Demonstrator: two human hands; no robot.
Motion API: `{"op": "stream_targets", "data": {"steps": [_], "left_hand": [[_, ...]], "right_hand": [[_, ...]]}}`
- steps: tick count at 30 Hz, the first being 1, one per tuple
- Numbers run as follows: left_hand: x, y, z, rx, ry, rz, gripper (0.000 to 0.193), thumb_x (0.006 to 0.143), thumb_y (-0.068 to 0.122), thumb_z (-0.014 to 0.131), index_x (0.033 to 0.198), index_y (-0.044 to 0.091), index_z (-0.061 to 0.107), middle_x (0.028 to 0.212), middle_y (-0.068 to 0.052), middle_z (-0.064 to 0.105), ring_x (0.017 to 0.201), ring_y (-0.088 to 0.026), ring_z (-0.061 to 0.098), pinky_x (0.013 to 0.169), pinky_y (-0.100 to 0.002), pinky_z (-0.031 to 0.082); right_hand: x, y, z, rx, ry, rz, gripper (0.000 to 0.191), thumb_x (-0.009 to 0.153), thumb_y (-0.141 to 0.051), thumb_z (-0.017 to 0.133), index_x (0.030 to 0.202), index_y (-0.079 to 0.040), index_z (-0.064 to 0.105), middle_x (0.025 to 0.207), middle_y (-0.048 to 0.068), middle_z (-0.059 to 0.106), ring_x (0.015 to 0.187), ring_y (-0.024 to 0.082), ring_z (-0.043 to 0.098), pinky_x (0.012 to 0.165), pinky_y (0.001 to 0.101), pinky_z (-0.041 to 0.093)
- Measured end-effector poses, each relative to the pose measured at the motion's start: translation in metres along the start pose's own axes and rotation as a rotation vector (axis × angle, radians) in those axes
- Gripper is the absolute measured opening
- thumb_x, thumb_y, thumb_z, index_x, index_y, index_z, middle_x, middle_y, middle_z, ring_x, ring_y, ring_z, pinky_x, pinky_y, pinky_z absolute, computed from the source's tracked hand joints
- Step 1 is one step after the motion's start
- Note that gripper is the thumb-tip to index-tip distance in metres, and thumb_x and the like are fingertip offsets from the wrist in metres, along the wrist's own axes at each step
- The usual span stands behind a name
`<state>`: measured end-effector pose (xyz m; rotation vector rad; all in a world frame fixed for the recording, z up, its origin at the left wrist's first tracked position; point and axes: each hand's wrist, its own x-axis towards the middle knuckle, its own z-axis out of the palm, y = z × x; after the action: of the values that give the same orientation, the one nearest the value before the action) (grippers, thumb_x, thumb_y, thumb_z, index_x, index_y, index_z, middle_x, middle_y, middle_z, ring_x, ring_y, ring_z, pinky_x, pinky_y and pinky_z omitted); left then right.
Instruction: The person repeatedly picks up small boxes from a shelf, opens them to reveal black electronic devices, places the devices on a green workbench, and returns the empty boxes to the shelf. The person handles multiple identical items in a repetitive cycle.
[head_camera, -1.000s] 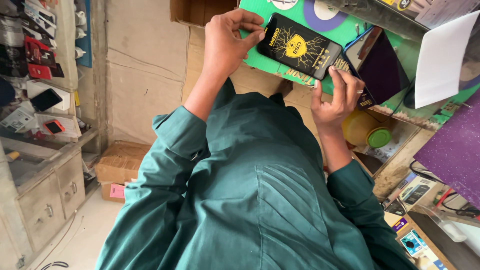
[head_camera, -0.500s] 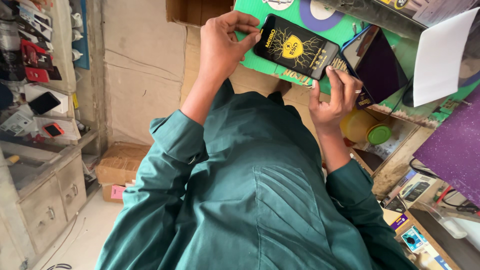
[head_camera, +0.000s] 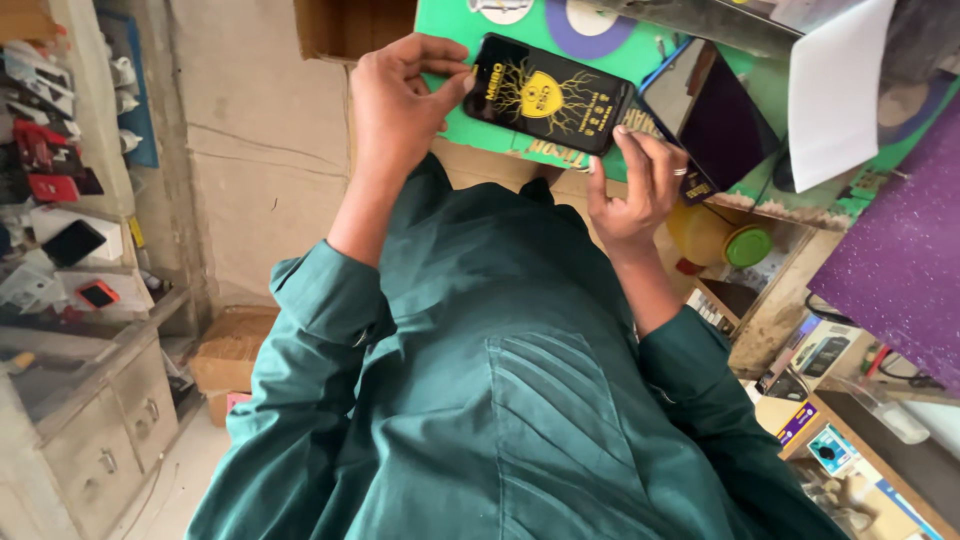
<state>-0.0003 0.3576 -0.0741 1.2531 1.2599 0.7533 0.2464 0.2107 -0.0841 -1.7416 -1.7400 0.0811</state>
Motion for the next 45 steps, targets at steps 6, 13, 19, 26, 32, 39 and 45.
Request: {"op": "stream_targets", "data": {"steps": [6,13,19,26,32,39,45], "left_hand": [[0.0,0.002,0.001,-0.043,-0.009,-0.028,0.02,0.087,-0.003,0.082,0.106,-0.003,0.073,0.095,-0.006,0.08,0.055,0.002,0.052,0.048,-0.017,0.044],[0.0,0.003,0.001,-0.013,-0.012,-0.054,0.02,0.088,-0.003,0.081,0.107,-0.004,0.073,0.094,-0.006,0.08,0.056,0.002,0.053,0.049,-0.017,0.046],[0.001,0.002,-0.002,-0.028,-0.024,-0.039,0.019,0.089,-0.003,0.081,0.107,-0.004,0.073,0.095,-0.006,0.079,0.057,0.002,0.054,0.049,-0.017,0.046],[0.001,0.0,-0.003,-0.011,-0.017,-0.046,0.019,0.089,-0.003,0.081,0.106,-0.004,0.073,0.094,-0.006,0.079,0.057,0.002,0.054,0.049,-0.017,0.046],[0.005,-0.001,-0.002,-0.01,-0.027,-0.053,0.019,0.089,-0.003,0.08,0.106,-0.004,0.073,0.094,-0.006,0.079,0.056,0.002,0.055,0.049,-0.017,0.046],[0.008,-0.005,-0.003,0.004,-0.028,-0.048,0.02,0.089,-0.003,0.081,0.107,-0.005,0.072,0.095,-0.007,0.079,0.056,0.001,0.057,0.049,-0.018,0.048],[0.01,-0.008,-0.003,0.001,-0.023,-0.041,0.021,0.089,-0.003,0.081,0.108,-0.006,0.072,0.096,-0.008,0.079,0.057,0.001,0.058,0.049,-0.018,0.049]], "right_hand": [[-0.001,0.004,-0.001,0.003,0.002,0.002,0.036,0.092,-0.009,0.082,0.125,-0.001,0.068,0.12,0.012,0.065,0.109,0.035,0.061,0.098,0.0447,0.051],[-0.002,0.007,-0.001,0.024,-0.026,0.006,0.038,0.093,-0.01,0.082,0.127,-0.001,0.067,0.122,0.012,0.064,0.111,0.033,0.061,0.1,0.0441,0.05],[-0.002,0.006,0.001,0.031,-0.021,0.007,0.038,0.094,-0.01,0.082,0.128,-0.001,0.067,0.121,0.011,0.064,0.11,0.033,0.06,0.099,0.0436,0.049],[-0.001,0.006,0.003,0.04,-0.016,0.009,0.038,0.094,-0.011,0.082,0.127,-0.001,0.067,0.121,0.011,0.065,0.109,0.032,0.061,0.099,0.0435,0.049],[-0.001,0.007,0.004,0.045,-0.013,0.021,0.038,0.093,-0.009,0.082,0.127,-0.001,0.068,0.121,0.011,0.064,0.11,0.032,0.061,0.099,0.0435,0.049],[-0.004,0.008,0.008,0.061,0.006,0.074,0.048,0.092,-0.011,0.085,0.133,-0.001,0.062,0.123,0.013,0.063,0.111,0.035,0.059,0.1,0.0446,0.049],[-0.004,0.011,0.01,0.085,-0.006,0.07,0.049,0.094,-0.011,0.084,0.136,0.001,0.06,0.124,0.011,0.064,0.113,0.034,0.06,0.101,0.0449,0.049]]}}
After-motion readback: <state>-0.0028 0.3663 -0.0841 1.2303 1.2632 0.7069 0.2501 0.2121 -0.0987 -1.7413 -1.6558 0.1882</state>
